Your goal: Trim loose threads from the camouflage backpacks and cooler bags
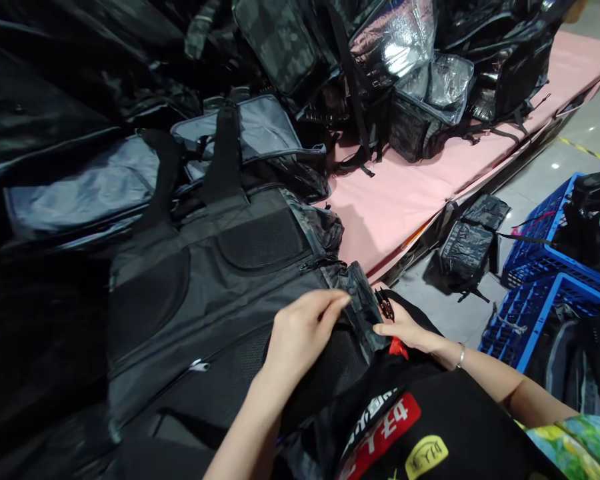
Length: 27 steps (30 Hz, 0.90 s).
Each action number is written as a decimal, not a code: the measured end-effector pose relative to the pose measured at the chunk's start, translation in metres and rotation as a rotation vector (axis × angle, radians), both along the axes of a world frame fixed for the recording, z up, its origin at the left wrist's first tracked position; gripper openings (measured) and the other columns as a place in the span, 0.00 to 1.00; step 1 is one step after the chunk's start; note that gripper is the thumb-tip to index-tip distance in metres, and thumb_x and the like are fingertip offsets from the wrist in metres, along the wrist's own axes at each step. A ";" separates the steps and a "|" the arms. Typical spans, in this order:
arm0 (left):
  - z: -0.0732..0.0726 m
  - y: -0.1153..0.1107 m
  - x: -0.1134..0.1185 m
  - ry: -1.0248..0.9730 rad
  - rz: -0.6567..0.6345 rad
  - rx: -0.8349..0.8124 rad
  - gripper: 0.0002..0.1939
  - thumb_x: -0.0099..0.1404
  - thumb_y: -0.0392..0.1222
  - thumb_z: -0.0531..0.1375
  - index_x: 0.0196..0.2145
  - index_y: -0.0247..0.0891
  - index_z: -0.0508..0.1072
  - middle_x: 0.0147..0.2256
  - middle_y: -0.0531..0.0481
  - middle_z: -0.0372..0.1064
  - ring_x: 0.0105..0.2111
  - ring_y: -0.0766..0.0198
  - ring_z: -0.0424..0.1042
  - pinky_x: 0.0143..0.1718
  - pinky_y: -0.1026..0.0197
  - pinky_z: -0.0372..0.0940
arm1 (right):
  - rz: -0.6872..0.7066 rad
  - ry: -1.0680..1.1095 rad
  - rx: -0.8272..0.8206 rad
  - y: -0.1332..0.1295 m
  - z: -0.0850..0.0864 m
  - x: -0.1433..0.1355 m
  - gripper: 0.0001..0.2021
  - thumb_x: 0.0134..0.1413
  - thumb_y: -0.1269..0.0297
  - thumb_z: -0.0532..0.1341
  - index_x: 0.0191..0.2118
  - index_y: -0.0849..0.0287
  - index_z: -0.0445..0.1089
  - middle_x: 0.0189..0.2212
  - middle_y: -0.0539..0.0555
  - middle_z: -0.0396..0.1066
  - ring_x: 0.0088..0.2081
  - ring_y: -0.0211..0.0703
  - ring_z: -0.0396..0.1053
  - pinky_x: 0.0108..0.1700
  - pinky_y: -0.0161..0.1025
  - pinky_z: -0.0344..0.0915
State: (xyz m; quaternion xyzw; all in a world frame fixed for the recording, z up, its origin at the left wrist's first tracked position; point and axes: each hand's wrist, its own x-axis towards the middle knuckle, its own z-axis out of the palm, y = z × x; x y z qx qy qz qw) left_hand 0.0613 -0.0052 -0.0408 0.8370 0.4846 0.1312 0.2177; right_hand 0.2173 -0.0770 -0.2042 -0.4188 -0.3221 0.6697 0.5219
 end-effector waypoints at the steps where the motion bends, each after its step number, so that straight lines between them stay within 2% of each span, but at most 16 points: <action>1: -0.003 0.014 0.004 0.088 -0.010 0.086 0.16 0.64 0.46 0.49 0.37 0.38 0.74 0.38 0.46 0.74 0.38 0.59 0.72 0.41 0.60 0.64 | -0.004 0.010 0.006 0.000 -0.001 -0.001 0.23 0.34 0.58 0.69 0.38 0.57 0.62 0.31 0.47 0.61 0.32 0.37 0.58 0.38 0.37 0.59; 3: -0.012 0.042 0.011 0.279 -0.033 0.160 0.15 0.63 0.40 0.49 0.39 0.38 0.74 0.42 0.45 0.73 0.42 0.56 0.70 0.43 0.58 0.63 | -0.020 0.014 0.010 0.000 -0.003 -0.002 0.24 0.34 0.57 0.70 0.39 0.57 0.62 0.33 0.48 0.62 0.35 0.38 0.59 0.39 0.38 0.60; 7: -0.024 0.076 0.020 0.521 -0.048 0.237 0.16 0.62 0.36 0.47 0.40 0.39 0.74 0.42 0.45 0.72 0.42 0.55 0.68 0.34 0.59 0.62 | -0.026 0.006 0.022 0.000 -0.003 -0.003 0.22 0.35 0.57 0.69 0.37 0.57 0.62 0.32 0.48 0.61 0.34 0.37 0.59 0.39 0.37 0.60; 11: -0.017 0.087 0.031 0.709 -0.041 0.205 0.16 0.61 0.39 0.49 0.33 0.38 0.76 0.39 0.40 0.69 0.40 0.50 0.64 0.27 0.61 0.58 | -0.008 -0.024 0.025 0.001 0.002 -0.002 0.22 0.35 0.56 0.68 0.36 0.57 0.61 0.30 0.47 0.60 0.32 0.36 0.57 0.35 0.35 0.59; 15: -0.009 0.093 0.041 0.793 -0.049 0.119 0.13 0.58 0.39 0.52 0.32 0.37 0.77 0.40 0.37 0.66 0.40 0.49 0.61 0.30 0.59 0.59 | -0.006 -0.079 0.035 0.000 0.007 0.000 0.18 0.37 0.60 0.67 0.33 0.57 0.58 0.28 0.46 0.57 0.29 0.34 0.55 0.31 0.33 0.57; 18: -0.012 0.091 0.041 0.779 -0.063 0.137 0.13 0.59 0.38 0.51 0.31 0.35 0.76 0.40 0.36 0.66 0.41 0.49 0.61 0.31 0.59 0.59 | 0.001 -0.160 0.063 -0.002 0.012 0.000 0.15 0.38 0.65 0.64 0.30 0.56 0.55 0.25 0.44 0.53 0.25 0.32 0.51 0.27 0.32 0.53; 22: -0.018 0.082 0.031 0.626 0.020 0.162 0.14 0.61 0.40 0.50 0.27 0.35 0.74 0.40 0.39 0.68 0.40 0.52 0.61 0.33 0.59 0.60 | 0.049 -0.280 0.140 -0.011 0.017 -0.001 0.15 0.40 0.70 0.61 0.28 0.55 0.51 0.20 0.41 0.47 0.21 0.30 0.45 0.24 0.32 0.48; 24: -0.018 0.076 0.023 0.529 0.054 0.118 0.14 0.62 0.40 0.50 0.25 0.37 0.72 0.40 0.43 0.69 0.39 0.55 0.62 0.36 0.59 0.60 | 0.112 -0.311 0.184 -0.018 0.019 -0.002 0.15 0.41 0.70 0.61 0.29 0.55 0.51 0.19 0.40 0.49 0.21 0.31 0.46 0.24 0.32 0.48; 27: -0.011 0.066 0.007 0.403 0.038 0.070 0.14 0.61 0.40 0.51 0.21 0.38 0.70 0.38 0.47 0.70 0.37 0.58 0.62 0.39 0.59 0.59 | 0.265 -0.314 0.244 -0.029 0.025 0.002 0.17 0.41 0.66 0.64 0.29 0.55 0.51 0.20 0.40 0.51 0.21 0.30 0.47 0.24 0.31 0.48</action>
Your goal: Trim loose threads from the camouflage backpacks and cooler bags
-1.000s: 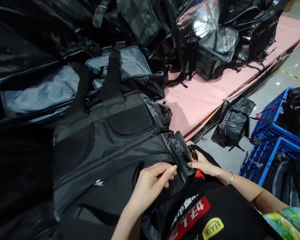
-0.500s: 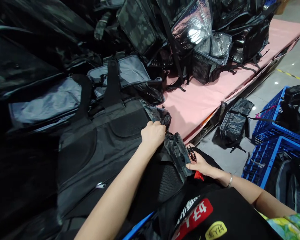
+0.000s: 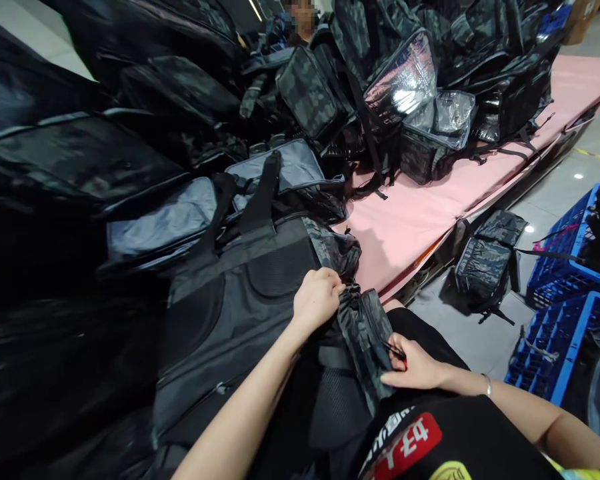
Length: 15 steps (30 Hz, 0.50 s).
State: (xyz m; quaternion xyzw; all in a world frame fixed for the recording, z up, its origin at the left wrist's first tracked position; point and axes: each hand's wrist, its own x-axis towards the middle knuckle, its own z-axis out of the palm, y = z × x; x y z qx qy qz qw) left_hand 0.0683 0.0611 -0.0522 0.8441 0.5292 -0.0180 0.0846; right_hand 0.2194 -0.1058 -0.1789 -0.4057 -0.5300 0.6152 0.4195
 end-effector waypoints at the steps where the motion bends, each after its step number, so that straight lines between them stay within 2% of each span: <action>1: 0.004 -0.003 -0.006 -0.034 -0.011 -0.007 0.13 0.60 0.40 0.51 0.21 0.39 0.70 0.37 0.47 0.70 0.37 0.59 0.63 0.40 0.58 0.59 | 0.043 -0.007 0.020 -0.001 0.003 0.003 0.17 0.41 0.64 0.65 0.29 0.55 0.52 0.21 0.41 0.51 0.21 0.30 0.47 0.24 0.31 0.48; 4: 0.016 -0.014 -0.024 -0.119 -0.035 -0.026 0.13 0.60 0.41 0.51 0.20 0.39 0.69 0.35 0.48 0.70 0.36 0.60 0.64 0.41 0.57 0.58 | 0.042 -0.052 0.124 0.008 0.015 0.013 0.12 0.48 0.60 0.62 0.30 0.56 0.56 0.23 0.43 0.54 0.23 0.31 0.49 0.25 0.32 0.50; 7: 0.028 -0.026 -0.037 -0.197 -0.047 -0.065 0.14 0.59 0.42 0.51 0.20 0.39 0.70 0.34 0.48 0.70 0.36 0.60 0.65 0.42 0.57 0.58 | -0.136 -0.079 0.227 0.033 0.027 0.018 0.06 0.57 0.60 0.53 0.35 0.56 0.60 0.27 0.47 0.58 0.28 0.35 0.54 0.32 0.35 0.56; 9: 0.034 -0.035 -0.042 -0.230 -0.059 -0.100 0.14 0.59 0.43 0.51 0.20 0.39 0.70 0.33 0.48 0.70 0.35 0.61 0.65 0.41 0.57 0.58 | -0.219 -0.073 0.239 0.052 0.032 0.013 0.08 0.57 0.58 0.53 0.38 0.56 0.61 0.27 0.47 0.58 0.28 0.35 0.55 0.34 0.35 0.57; 11: 0.038 -0.042 -0.046 -0.242 -0.066 -0.103 0.15 0.59 0.44 0.50 0.20 0.39 0.70 0.33 0.48 0.70 0.35 0.61 0.65 0.40 0.57 0.58 | -0.217 -0.063 0.222 0.068 0.035 0.005 0.11 0.54 0.57 0.57 0.41 0.56 0.63 0.25 0.46 0.57 0.26 0.34 0.55 0.32 0.34 0.57; 13: 0.039 -0.044 -0.050 -0.243 -0.044 -0.053 0.15 0.60 0.44 0.50 0.21 0.39 0.70 0.33 0.48 0.70 0.35 0.61 0.65 0.41 0.57 0.58 | -0.187 -0.075 0.239 0.078 0.034 -0.005 0.12 0.51 0.58 0.60 0.41 0.56 0.66 0.26 0.46 0.59 0.27 0.34 0.58 0.31 0.33 0.58; 15: 0.042 -0.043 -0.055 -0.263 0.009 0.032 0.14 0.59 0.44 0.50 0.21 0.40 0.70 0.33 0.47 0.69 0.35 0.60 0.64 0.42 0.55 0.58 | -0.196 -0.103 0.305 0.083 0.030 -0.015 0.10 0.51 0.59 0.60 0.39 0.57 0.69 0.30 0.50 0.64 0.32 0.37 0.63 0.36 0.36 0.61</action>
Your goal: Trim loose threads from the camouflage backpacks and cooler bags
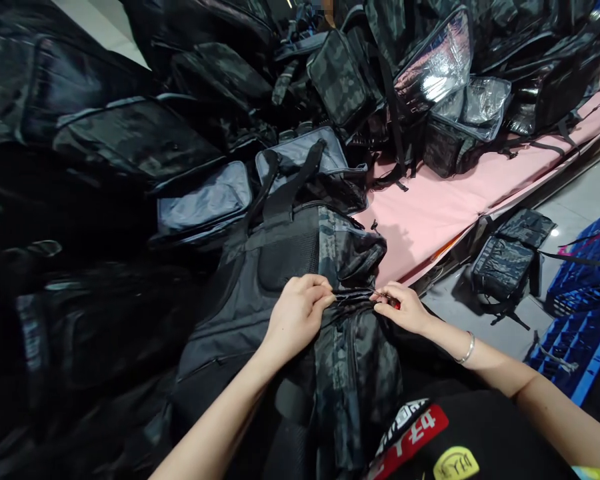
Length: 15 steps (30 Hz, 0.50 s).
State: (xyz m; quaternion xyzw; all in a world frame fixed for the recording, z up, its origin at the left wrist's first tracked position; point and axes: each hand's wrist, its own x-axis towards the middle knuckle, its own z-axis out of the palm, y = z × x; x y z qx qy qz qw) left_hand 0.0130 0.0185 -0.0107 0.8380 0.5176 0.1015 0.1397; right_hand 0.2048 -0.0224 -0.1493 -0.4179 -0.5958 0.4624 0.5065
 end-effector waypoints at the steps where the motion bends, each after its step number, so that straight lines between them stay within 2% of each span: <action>1: 0.002 0.002 -0.003 -0.023 0.036 0.037 0.14 0.59 0.44 0.51 0.21 0.40 0.70 0.33 0.47 0.69 0.36 0.59 0.64 0.42 0.55 0.58 | -0.016 -0.014 0.026 0.002 -0.003 -0.003 0.10 0.51 0.59 0.60 0.38 0.58 0.70 0.33 0.52 0.65 0.35 0.39 0.64 0.40 0.37 0.61; 4: 0.018 0.004 -0.013 -0.142 0.120 0.088 0.12 0.58 0.45 0.52 0.23 0.40 0.70 0.33 0.47 0.67 0.37 0.59 0.65 0.43 0.55 0.60 | -0.021 -0.021 0.012 0.005 -0.009 -0.008 0.11 0.52 0.59 0.60 0.40 0.57 0.70 0.37 0.54 0.67 0.39 0.42 0.65 0.44 0.40 0.61; 6: 0.037 -0.003 -0.016 -0.237 0.154 0.090 0.12 0.58 0.46 0.53 0.23 0.40 0.70 0.33 0.48 0.66 0.37 0.60 0.65 0.43 0.56 0.61 | -0.035 0.003 0.001 0.008 0.001 -0.005 0.11 0.52 0.58 0.60 0.38 0.57 0.69 0.35 0.53 0.67 0.38 0.42 0.65 0.42 0.40 0.62; 8: 0.057 -0.016 -0.017 -0.327 0.187 0.124 0.11 0.58 0.46 0.54 0.24 0.40 0.71 0.34 0.49 0.65 0.36 0.61 0.66 0.42 0.57 0.61 | -0.085 0.049 0.072 0.008 0.025 0.002 0.11 0.51 0.55 0.61 0.35 0.57 0.67 0.32 0.52 0.65 0.35 0.42 0.64 0.40 0.39 0.62; 11: 0.077 -0.037 -0.020 -0.488 0.253 0.261 0.08 0.59 0.45 0.56 0.26 0.41 0.71 0.35 0.51 0.64 0.37 0.62 0.65 0.42 0.59 0.61 | -0.129 0.102 0.269 0.002 0.078 0.014 0.12 0.50 0.53 0.62 0.31 0.57 0.65 0.29 0.51 0.62 0.32 0.41 0.62 0.35 0.38 0.62; 13: 0.075 -0.043 -0.025 -0.586 0.280 0.341 0.08 0.60 0.45 0.55 0.26 0.41 0.70 0.35 0.51 0.63 0.38 0.61 0.65 0.43 0.59 0.61 | -0.130 0.083 0.400 -0.006 0.109 0.019 0.12 0.49 0.53 0.62 0.31 0.56 0.65 0.28 0.52 0.61 0.31 0.41 0.62 0.33 0.38 0.61; 15: 0.063 -0.038 -0.032 -0.614 0.278 0.349 0.10 0.60 0.46 0.55 0.25 0.40 0.70 0.35 0.50 0.63 0.38 0.61 0.65 0.44 0.58 0.62 | -0.118 0.008 0.517 -0.013 0.127 0.020 0.09 0.50 0.56 0.63 0.33 0.55 0.66 0.29 0.52 0.61 0.31 0.40 0.62 0.31 0.38 0.62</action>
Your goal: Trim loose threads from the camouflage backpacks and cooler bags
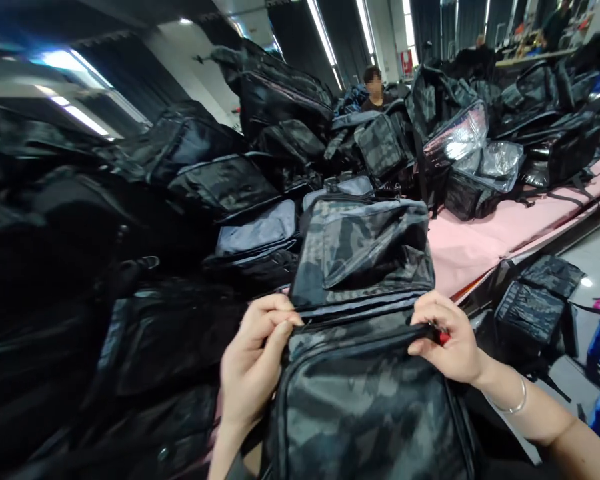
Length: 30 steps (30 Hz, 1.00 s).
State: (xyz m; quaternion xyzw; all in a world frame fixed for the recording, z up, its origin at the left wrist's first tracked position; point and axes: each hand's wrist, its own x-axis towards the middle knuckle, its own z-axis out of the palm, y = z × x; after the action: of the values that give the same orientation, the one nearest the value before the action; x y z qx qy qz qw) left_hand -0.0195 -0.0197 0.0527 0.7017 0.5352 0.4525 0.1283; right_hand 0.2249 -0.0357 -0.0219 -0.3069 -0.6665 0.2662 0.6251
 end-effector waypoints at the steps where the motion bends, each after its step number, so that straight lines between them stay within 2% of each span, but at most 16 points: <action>1: -0.008 0.005 -0.004 0.003 -0.008 -0.019 0.11 0.60 0.47 0.54 0.25 0.40 0.70 0.34 0.49 0.63 0.38 0.60 0.66 0.44 0.58 0.62 | -0.002 -0.050 0.049 -0.003 0.004 -0.001 0.08 0.51 0.59 0.63 0.34 0.55 0.66 0.29 0.53 0.61 0.31 0.40 0.62 0.30 0.37 0.62; 4: -0.027 0.019 -0.016 -0.005 -0.017 -0.093 0.15 0.60 0.50 0.54 0.24 0.38 0.71 0.36 0.46 0.64 0.40 0.59 0.66 0.45 0.58 0.62 | 0.005 -0.187 0.141 -0.008 0.003 -0.008 0.07 0.52 0.66 0.61 0.38 0.55 0.65 0.30 0.54 0.62 0.31 0.40 0.63 0.30 0.36 0.63; 6: -0.032 0.021 -0.022 -0.011 -0.012 -0.107 0.15 0.60 0.50 0.54 0.26 0.38 0.73 0.39 0.45 0.65 0.44 0.58 0.66 0.47 0.58 0.61 | 0.002 -0.240 0.158 -0.010 -0.002 -0.013 0.07 0.52 0.66 0.61 0.39 0.55 0.65 0.30 0.54 0.62 0.31 0.41 0.63 0.29 0.36 0.63; 10: -0.026 0.006 -0.028 -0.012 0.025 -0.057 0.12 0.59 0.49 0.57 0.33 0.40 0.75 0.40 0.46 0.68 0.43 0.59 0.67 0.46 0.58 0.62 | 0.001 -0.278 0.170 -0.014 -0.007 -0.018 0.08 0.52 0.67 0.60 0.39 0.54 0.65 0.30 0.54 0.61 0.30 0.40 0.64 0.26 0.35 0.63; 13: -0.019 -0.007 -0.033 -0.035 0.067 -0.032 0.12 0.58 0.49 0.57 0.34 0.40 0.75 0.37 0.47 0.70 0.40 0.60 0.69 0.41 0.60 0.64 | 0.006 -0.291 0.196 -0.016 -0.008 -0.018 0.08 0.51 0.70 0.61 0.39 0.54 0.65 0.31 0.54 0.61 0.29 0.39 0.63 0.25 0.33 0.63; 15: -0.016 -0.012 -0.035 -0.042 0.050 -0.047 0.11 0.58 0.48 0.58 0.34 0.40 0.75 0.36 0.48 0.71 0.38 0.61 0.70 0.40 0.60 0.65 | 0.006 -0.314 0.223 -0.016 -0.008 -0.017 0.08 0.51 0.72 0.59 0.39 0.55 0.65 0.31 0.54 0.61 0.27 0.37 0.62 0.25 0.34 0.62; 19: -0.017 -0.013 -0.034 -0.002 -0.040 -0.050 0.10 0.55 0.46 0.61 0.33 0.40 0.75 0.32 0.49 0.73 0.32 0.62 0.70 0.34 0.62 0.66 | 0.013 -0.378 0.276 -0.016 -0.006 -0.015 0.06 0.52 0.70 0.59 0.38 0.57 0.65 0.31 0.54 0.62 0.21 0.32 0.56 0.22 0.32 0.58; 23: -0.021 -0.009 -0.026 0.029 -0.054 0.073 0.06 0.56 0.44 0.61 0.29 0.40 0.75 0.29 0.50 0.72 0.30 0.64 0.70 0.33 0.63 0.65 | 0.010 -0.385 0.322 -0.015 -0.005 -0.015 0.05 0.52 0.69 0.59 0.37 0.60 0.64 0.31 0.54 0.61 0.21 0.31 0.53 0.21 0.32 0.56; 26: -0.025 -0.010 -0.022 0.050 0.014 0.114 0.06 0.58 0.44 0.59 0.28 0.40 0.73 0.28 0.52 0.72 0.30 0.65 0.70 0.34 0.64 0.65 | 0.010 -0.373 0.317 -0.013 -0.005 -0.015 0.06 0.52 0.70 0.59 0.38 0.59 0.63 0.32 0.54 0.61 0.23 0.32 0.57 0.23 0.32 0.58; 30: -0.030 -0.012 -0.020 0.011 0.148 0.021 0.09 0.60 0.46 0.55 0.29 0.40 0.71 0.27 0.53 0.71 0.26 0.67 0.68 0.30 0.65 0.63 | 0.015 -0.375 0.307 -0.011 -0.006 -0.013 0.08 0.51 0.72 0.57 0.39 0.58 0.63 0.32 0.54 0.60 0.28 0.37 0.62 0.28 0.35 0.63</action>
State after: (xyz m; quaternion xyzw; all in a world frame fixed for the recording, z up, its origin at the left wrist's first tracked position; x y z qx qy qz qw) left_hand -0.0390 -0.0315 0.0225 0.6641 0.5814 0.4624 0.0841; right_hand 0.2116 -0.0463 -0.0282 -0.2476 -0.8058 0.1047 0.5277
